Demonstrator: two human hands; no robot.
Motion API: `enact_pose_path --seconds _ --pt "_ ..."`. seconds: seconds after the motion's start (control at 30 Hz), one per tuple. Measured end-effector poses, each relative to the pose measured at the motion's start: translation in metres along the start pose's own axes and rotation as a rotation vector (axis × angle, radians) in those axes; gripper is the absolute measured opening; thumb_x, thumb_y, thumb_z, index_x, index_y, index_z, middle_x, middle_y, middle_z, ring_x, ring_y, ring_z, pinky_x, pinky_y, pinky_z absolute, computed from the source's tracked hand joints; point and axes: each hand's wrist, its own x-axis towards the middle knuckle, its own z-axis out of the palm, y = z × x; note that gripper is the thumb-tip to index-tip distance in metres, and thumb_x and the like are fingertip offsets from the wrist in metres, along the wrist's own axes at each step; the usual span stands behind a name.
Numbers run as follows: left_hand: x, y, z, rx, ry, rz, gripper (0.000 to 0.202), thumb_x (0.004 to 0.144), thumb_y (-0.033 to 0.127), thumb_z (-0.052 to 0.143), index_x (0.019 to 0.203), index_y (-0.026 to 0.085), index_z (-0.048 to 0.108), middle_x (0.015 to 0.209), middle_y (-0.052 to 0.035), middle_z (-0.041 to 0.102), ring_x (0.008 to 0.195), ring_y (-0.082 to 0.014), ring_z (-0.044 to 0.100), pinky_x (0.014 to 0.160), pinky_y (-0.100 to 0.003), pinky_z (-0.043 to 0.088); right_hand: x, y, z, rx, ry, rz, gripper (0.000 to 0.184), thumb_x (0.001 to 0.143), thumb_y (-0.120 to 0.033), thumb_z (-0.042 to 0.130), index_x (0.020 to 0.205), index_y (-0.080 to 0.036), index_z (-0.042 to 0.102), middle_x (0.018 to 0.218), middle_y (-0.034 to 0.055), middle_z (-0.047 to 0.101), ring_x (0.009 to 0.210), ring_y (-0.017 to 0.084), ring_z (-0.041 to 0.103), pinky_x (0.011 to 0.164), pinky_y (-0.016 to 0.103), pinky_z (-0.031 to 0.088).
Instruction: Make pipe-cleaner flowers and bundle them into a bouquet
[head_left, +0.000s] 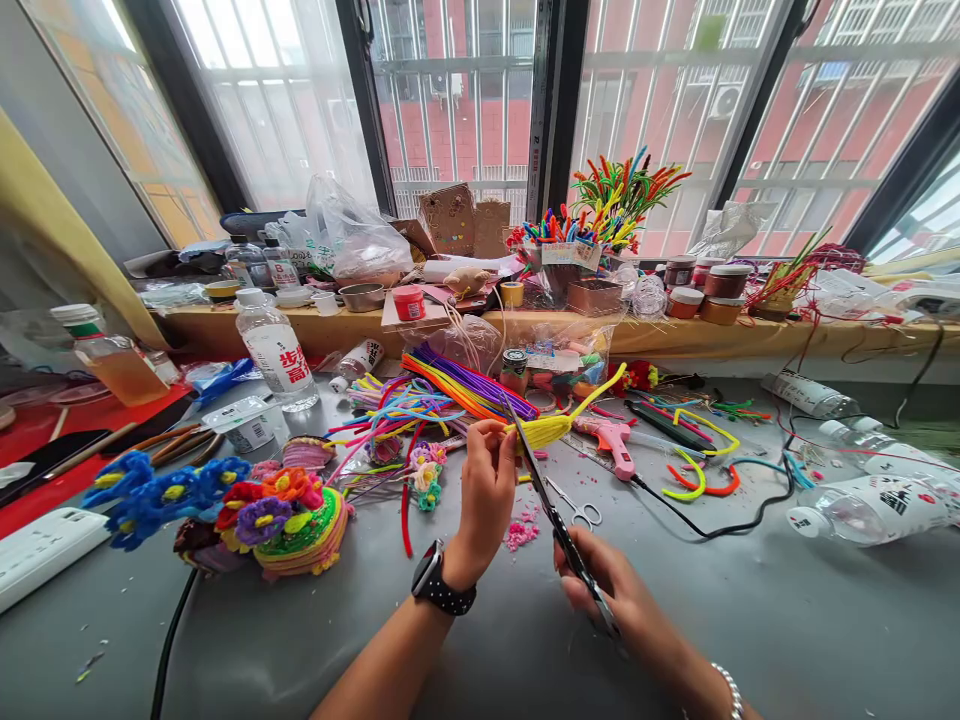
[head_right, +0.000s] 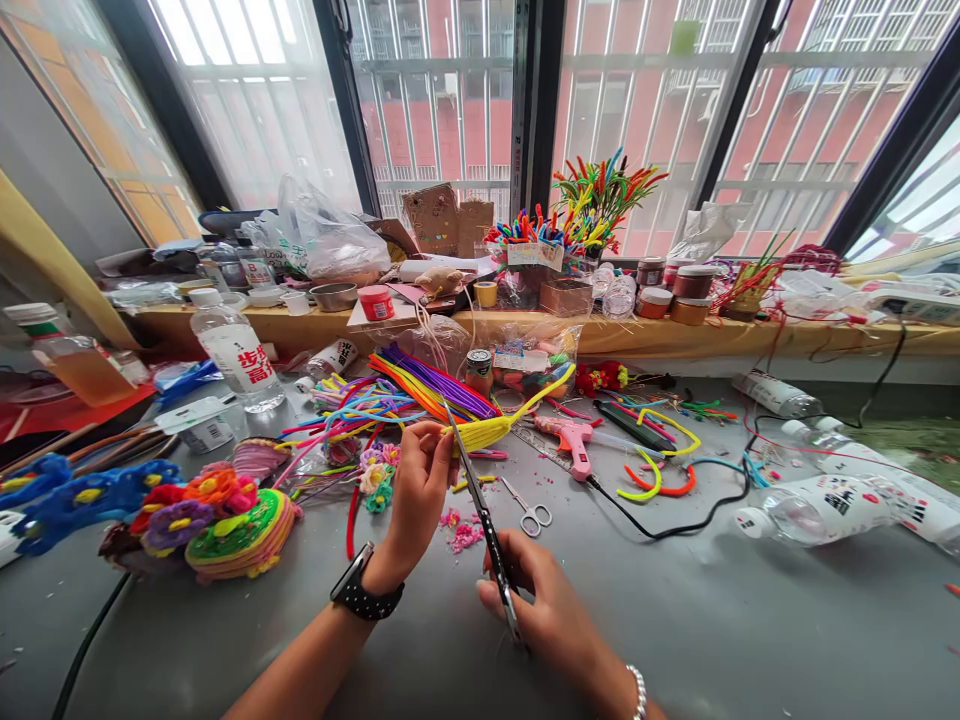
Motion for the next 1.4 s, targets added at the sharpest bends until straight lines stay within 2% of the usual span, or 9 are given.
enact_pose_path --seconds 0.13,0.37,0.67,0.9,1.17,1.4 --pt "0.0006 0.0012 0.0004 0.017 -0.025 0.023 0.014 0.081 0.031 0.037 0.09 0.02 0.037 0.06 0.0055 0.041 0.047 -0.0063 0.041 0.045 -0.018 0.034 -0.0003 -0.0001 0.0001 0.021 -0.012 0.006 0.029 0.073 -0.045 0.049 0.076 -0.016 0.043 0.066 -0.002 0.038 0.058 0.01 0.035 0.053 0.021 0.032" --pt "-0.0005 -0.0003 -0.0008 0.044 0.025 0.006 0.013 0.08 0.032 0.039 0.078 0.019 0.039 0.062 0.0035 0.045 0.048 -0.0072 0.045 0.046 -0.019 0.037 -0.0008 -0.0024 0.0008 0.031 -0.018 0.005 0.032 0.072 -0.048 0.048 0.075 -0.017 0.042 0.066 -0.0018 0.037 0.058 0.01 0.035 0.052 0.021 0.032" --pt "-0.0013 -0.0033 -0.0023 0.139 0.012 0.029 0.016 0.079 0.032 0.041 0.072 0.018 0.042 0.063 0.0018 0.049 0.049 -0.0081 0.045 0.046 -0.02 0.035 -0.0008 -0.0007 -0.0032 0.048 -0.071 0.002 0.046 0.07 -0.059 0.041 0.088 -0.017 0.044 0.064 -0.0015 0.037 0.06 0.012 0.038 0.055 0.024 0.034" --pt "-0.0003 -0.0039 -0.0019 0.183 0.014 0.015 0.016 0.079 0.032 0.04 0.071 0.018 0.04 0.063 0.0017 0.048 0.05 -0.0088 0.044 0.048 -0.021 0.035 0.0016 0.0 0.0012 0.028 -0.036 0.01 0.036 0.074 -0.051 0.043 0.079 -0.016 0.044 0.063 -0.002 0.038 0.056 0.01 0.035 0.051 0.022 0.031" --pt "0.0006 -0.003 -0.0031 0.202 0.007 0.024 0.016 0.08 0.031 0.04 0.071 0.018 0.04 0.062 0.0021 0.046 0.051 -0.0088 0.043 0.049 -0.021 0.034 0.0006 0.0022 0.0011 0.05 -0.044 0.021 0.034 0.074 -0.05 0.045 0.075 -0.016 0.043 0.062 -0.0026 0.037 0.053 0.008 0.034 0.047 0.02 0.029" --pt "0.0023 -0.0004 -0.0046 0.212 -0.008 0.024 0.017 0.08 0.03 0.04 0.069 0.017 0.039 0.06 0.0029 0.044 0.051 -0.0081 0.042 0.05 -0.02 0.033 -0.0017 0.0038 0.0027 0.085 -0.065 0.007 0.034 0.076 -0.05 0.041 0.08 -0.016 0.043 0.063 -0.0027 0.036 0.052 0.008 0.034 0.049 0.02 0.03"
